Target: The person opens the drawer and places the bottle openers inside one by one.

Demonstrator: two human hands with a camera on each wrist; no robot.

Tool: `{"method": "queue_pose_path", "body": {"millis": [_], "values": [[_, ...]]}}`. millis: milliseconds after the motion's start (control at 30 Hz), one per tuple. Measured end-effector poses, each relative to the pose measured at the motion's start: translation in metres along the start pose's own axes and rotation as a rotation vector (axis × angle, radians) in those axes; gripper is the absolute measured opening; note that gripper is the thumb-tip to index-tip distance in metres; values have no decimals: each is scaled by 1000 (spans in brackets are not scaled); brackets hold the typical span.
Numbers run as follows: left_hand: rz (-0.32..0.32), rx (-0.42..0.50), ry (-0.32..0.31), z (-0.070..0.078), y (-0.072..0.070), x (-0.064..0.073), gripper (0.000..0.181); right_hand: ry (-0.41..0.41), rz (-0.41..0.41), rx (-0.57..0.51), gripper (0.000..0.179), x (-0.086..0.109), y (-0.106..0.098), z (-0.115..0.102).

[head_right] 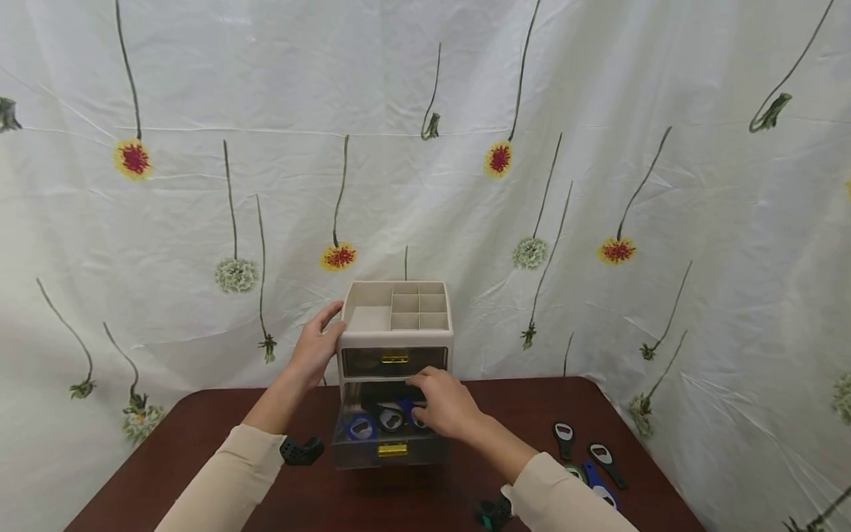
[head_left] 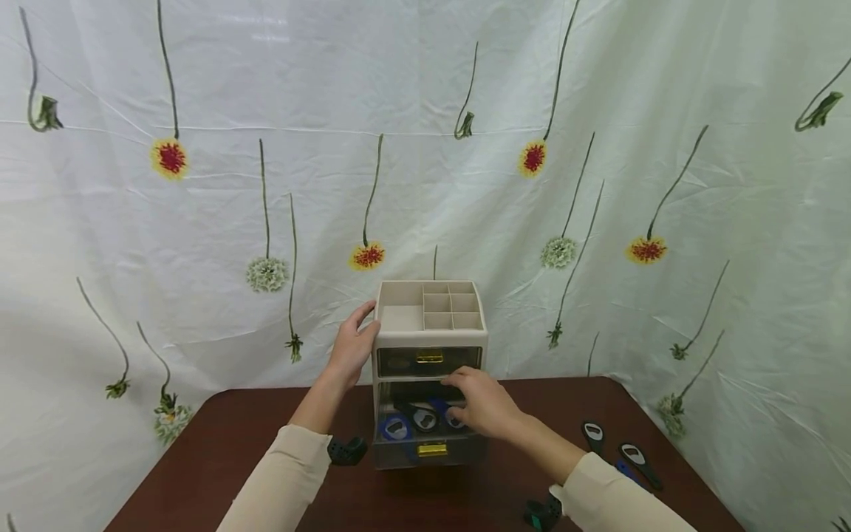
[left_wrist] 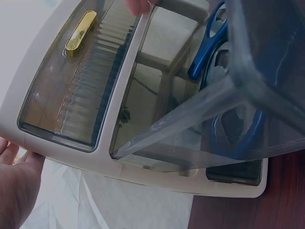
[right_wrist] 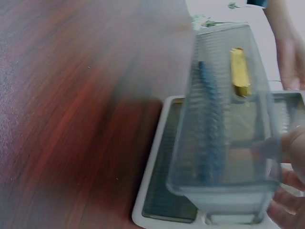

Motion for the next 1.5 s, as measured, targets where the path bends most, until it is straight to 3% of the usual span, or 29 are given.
{"method": "queue_pose_path", "body": {"millis": [133,300,667,933,1500], "values": [[3,-9,-2,1,-1,-1,56,22,59,-87,44,8,-19,9],[6,-20,-10,0,-1,0,56,70,77,-157,44,26,-34,25],[2,-16,-8,1,1,0,56,109,46,-136,44,49,-46,44],[-9,-14,-14,2,2,0,57,187,39,-125,45,66,-53,64],[-2,-16,-20,1,1,0,57,318,38,-123,44,135,-54,114]]}}
Point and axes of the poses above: each hand's wrist, its own x-axis away from the middle knuckle, its own y-axis out of the palm, z = x × y, the point moved 10 cm from there along -x, towards the middle knuckle, and after that the axes turned 6 degrees about -y, right-handed, at the moved point
